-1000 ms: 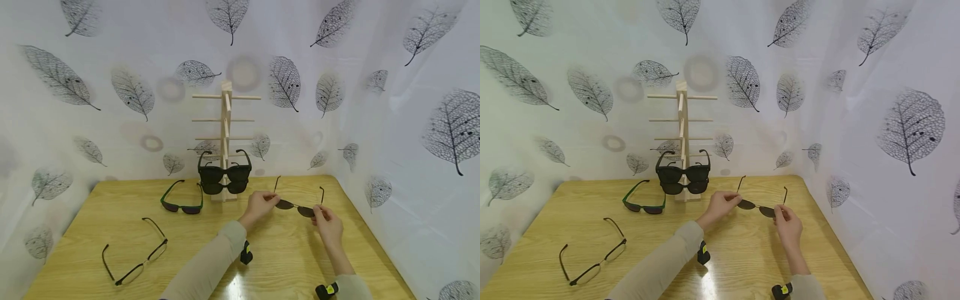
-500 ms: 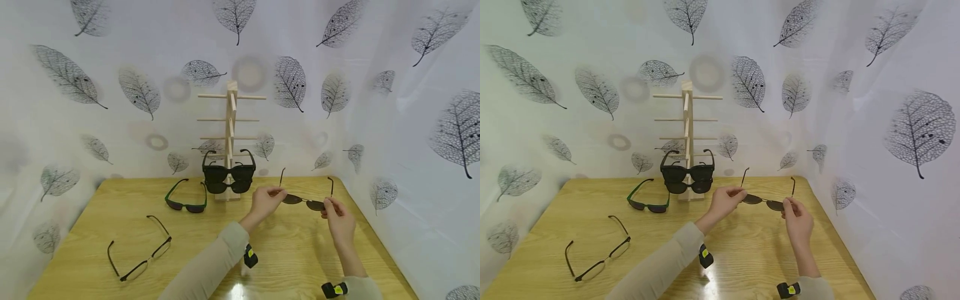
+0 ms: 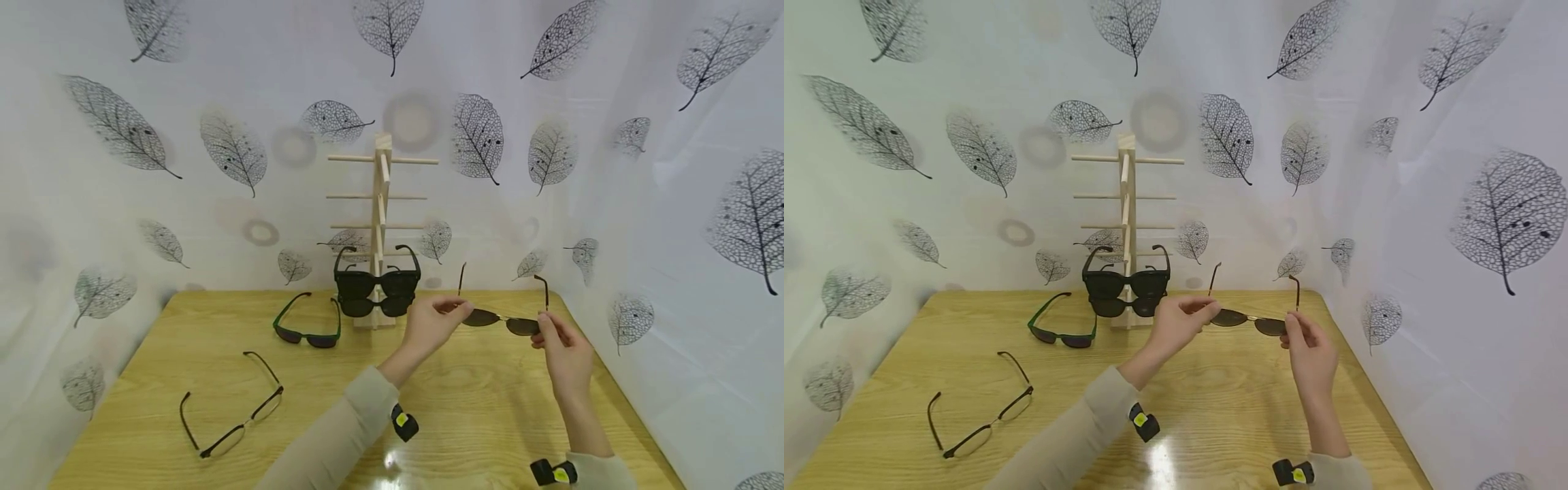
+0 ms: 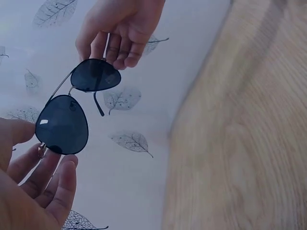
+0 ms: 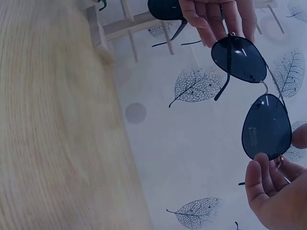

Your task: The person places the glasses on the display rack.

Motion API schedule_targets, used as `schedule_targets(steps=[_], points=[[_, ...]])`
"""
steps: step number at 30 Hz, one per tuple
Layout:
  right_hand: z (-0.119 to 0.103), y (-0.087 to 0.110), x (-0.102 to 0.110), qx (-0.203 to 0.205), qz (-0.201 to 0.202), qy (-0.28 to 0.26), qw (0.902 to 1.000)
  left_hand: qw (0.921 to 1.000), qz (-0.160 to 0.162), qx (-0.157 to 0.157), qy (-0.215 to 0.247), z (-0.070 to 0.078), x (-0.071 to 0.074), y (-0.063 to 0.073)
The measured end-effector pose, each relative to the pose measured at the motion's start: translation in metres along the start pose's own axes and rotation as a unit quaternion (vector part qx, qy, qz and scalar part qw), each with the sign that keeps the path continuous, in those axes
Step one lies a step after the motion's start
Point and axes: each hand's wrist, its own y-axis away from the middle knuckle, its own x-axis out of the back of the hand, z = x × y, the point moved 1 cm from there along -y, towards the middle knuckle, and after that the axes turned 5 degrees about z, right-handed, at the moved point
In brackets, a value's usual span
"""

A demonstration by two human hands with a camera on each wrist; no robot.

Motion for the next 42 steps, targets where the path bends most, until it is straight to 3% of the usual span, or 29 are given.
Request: schedule_targets(steps=[7, 19, 23, 31, 42], points=[[-0.019, 0.003, -0.007, 0.042, -0.012, 0.014, 0.999, 0.9996, 0.001, -0.024, 0.012, 0.016, 0.019, 0.004], [-0.053, 0.009, -0.026, 0.075, -0.045, -0.044, 0.9952, 0.9964, 0.011, -0.083, 0.012, 0.048, 0.056, 0.016], [-0.061, 0.012, -0.033, 0.099, -0.054, -0.039, 0.9929, 0.9948, 0.022, -0.1, 0.001, 0.054, 0.068, 0.019], [-0.072, 0.017, -0.044, 0.129, -0.071, -0.029, 0.9887, 0.9959, 0.03, -0.085, 0.0, 0.061, 0.087, 0.025], [-0.083, 0.023, -0.061, 0.161, -0.112, -0.034, 0.98, 0.993, 0.068, -0.097, -0.005, 0.066, 0.109, 0.035]])
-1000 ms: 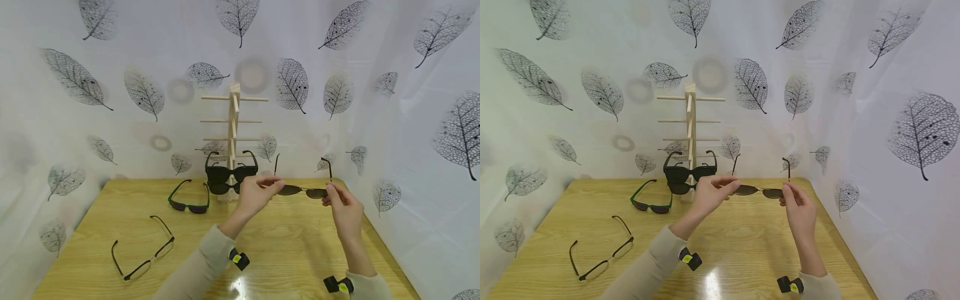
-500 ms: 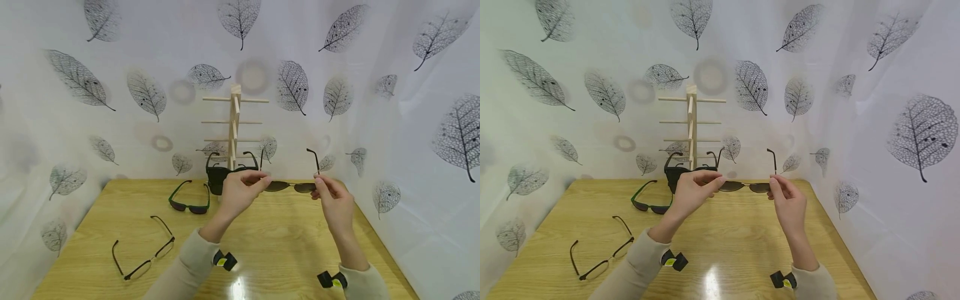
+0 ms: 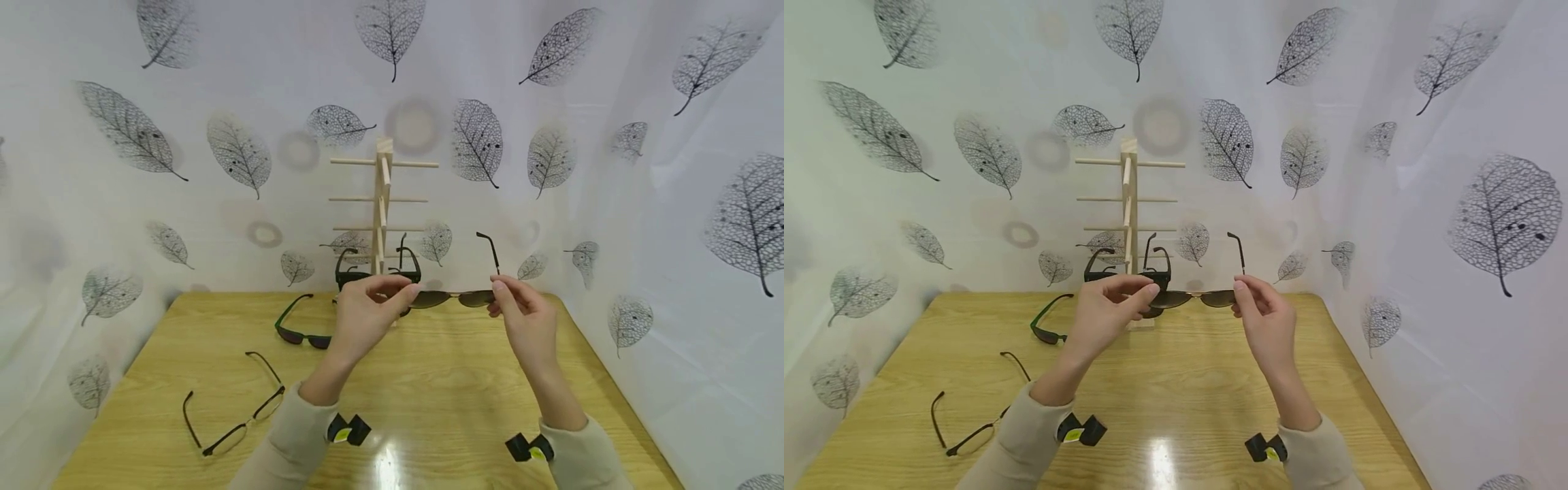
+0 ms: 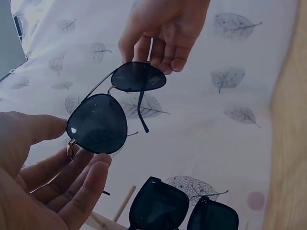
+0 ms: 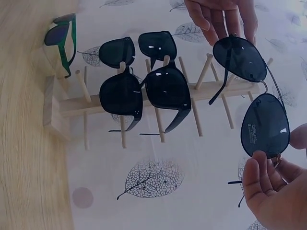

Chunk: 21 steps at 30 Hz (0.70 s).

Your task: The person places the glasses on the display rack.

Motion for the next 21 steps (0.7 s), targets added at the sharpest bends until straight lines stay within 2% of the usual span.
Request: schedule_targets(steps=[8, 17, 21], points=[[-0.006, -0.003, -0.017, 0.008, -0.018, -0.01, 0.9997, 0.9994, 0.005, 0.003, 0.034, 0.001, 0.018, -0.001], [-0.01, -0.004, -0.036, 0.006, -0.053, -0.022, 0.9983, 0.9985, 0.025, 0.036, 0.032, 0.001, 0.039, -0.002], [-0.012, -0.005, -0.046, 0.01, -0.06, -0.017, 0.998, 0.9985, 0.033, 0.039, 0.021, 0.002, 0.048, -0.004]])
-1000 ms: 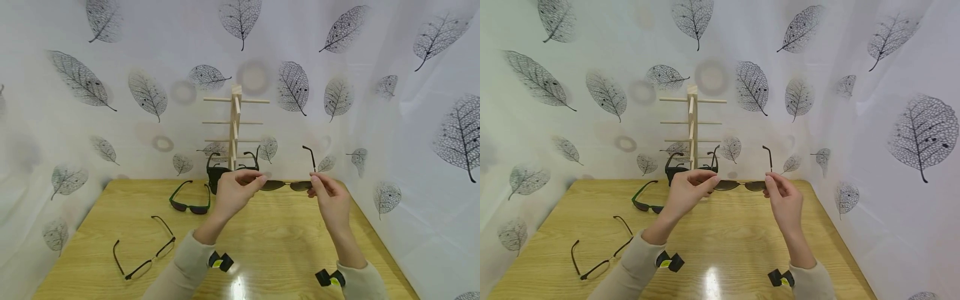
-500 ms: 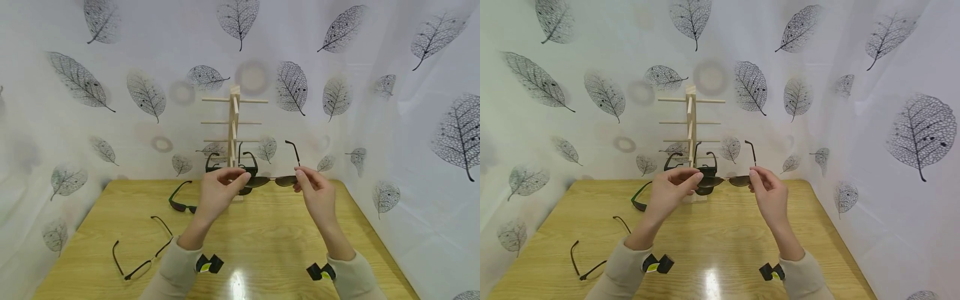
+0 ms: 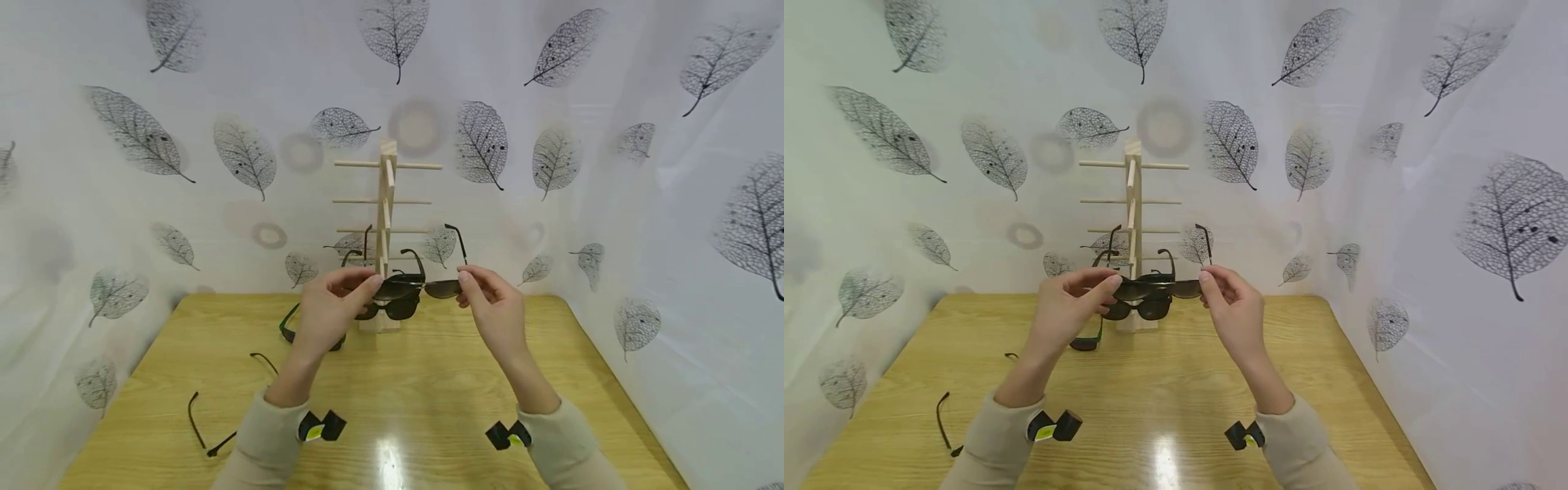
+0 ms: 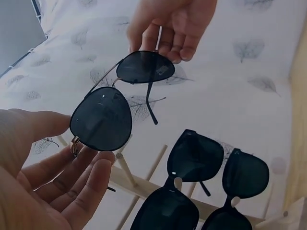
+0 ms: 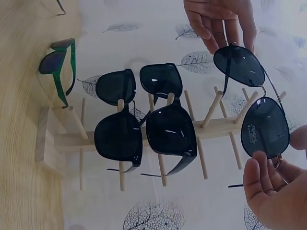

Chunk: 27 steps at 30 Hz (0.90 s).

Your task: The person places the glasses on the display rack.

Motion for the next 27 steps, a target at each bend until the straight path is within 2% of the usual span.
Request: schedule_targets(steps=[7, 12, 18, 27], points=[[-0.001, -0.005, -0.014, -0.003, -0.01, -0.008, 0.9999, 0.9995, 0.011, 0.006, -0.027, -0.002, 0.012, -0.006], [-0.002, -0.009, -0.022, -0.003, -0.021, -0.011, 0.9997, 0.9992, 0.001, 0.018, -0.034, -0.004, 0.02, -0.014], [0.0, -0.017, -0.029, 0.0, -0.031, -0.002, 0.9995, 0.999, -0.007, 0.015, -0.042, -0.002, 0.027, -0.027], [0.003, -0.027, -0.039, -0.013, -0.043, 0.007, 0.9989, 0.9979, -0.014, 0.043, -0.046, -0.005, 0.034, -0.042]])
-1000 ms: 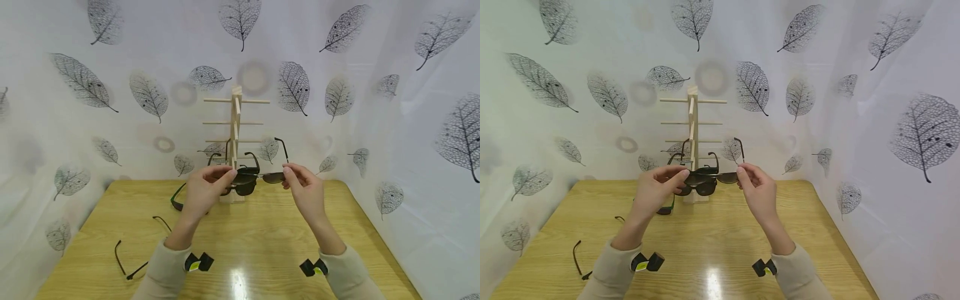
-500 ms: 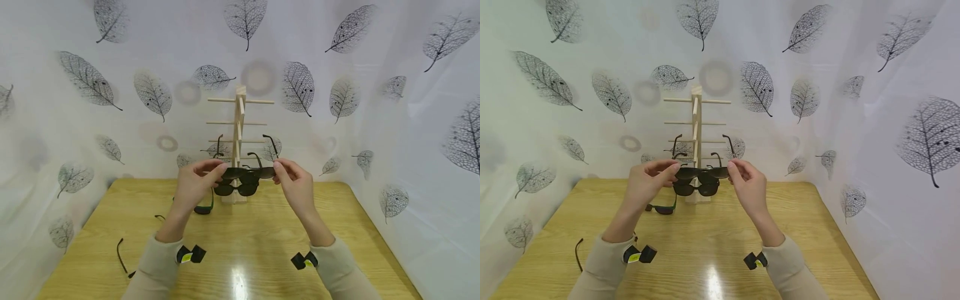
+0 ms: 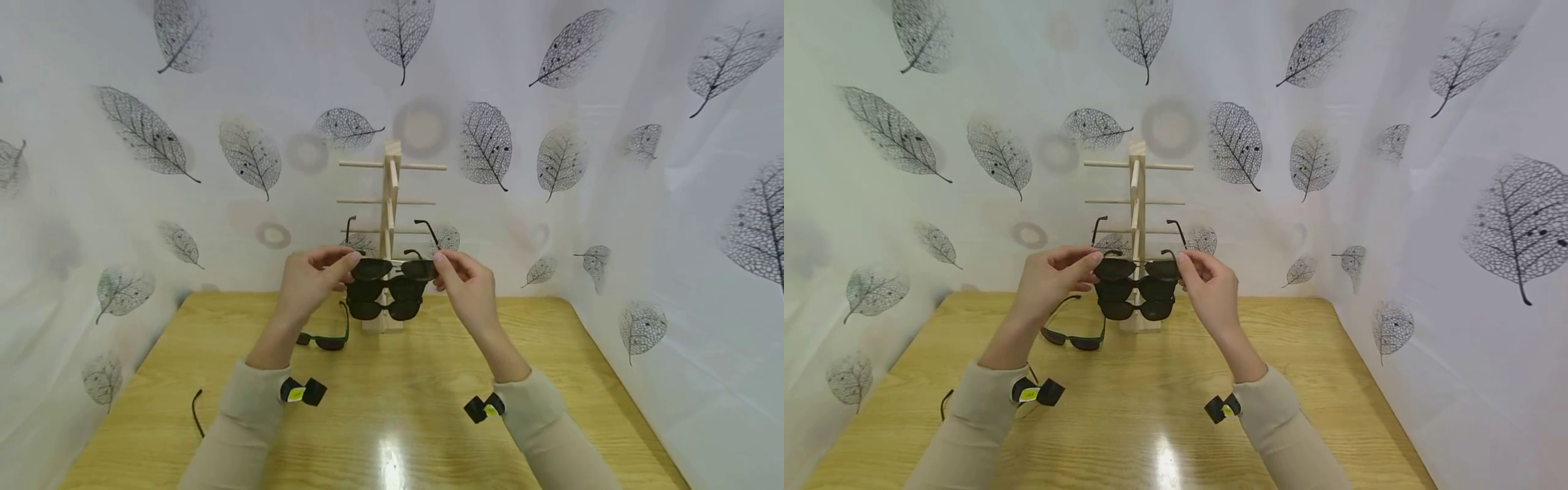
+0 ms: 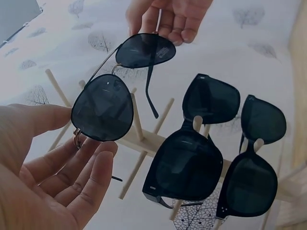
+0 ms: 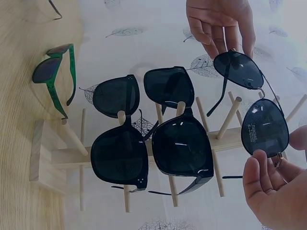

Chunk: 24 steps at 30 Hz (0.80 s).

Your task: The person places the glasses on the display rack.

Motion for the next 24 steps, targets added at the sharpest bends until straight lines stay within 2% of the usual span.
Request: schedule_targets(steps=[6, 24], points=[[0.002, -0.004, -0.005, -0.005, -0.005, 0.001, 1.0, 0.9996, -0.009, 0.023, 0.013, -0.003, 0.003, -0.007], [0.006, -0.014, -0.012, -0.011, -0.011, 0.018, 0.9997, 0.9986, -0.017, 0.046, 0.02, -0.009, 0.007, -0.025]])
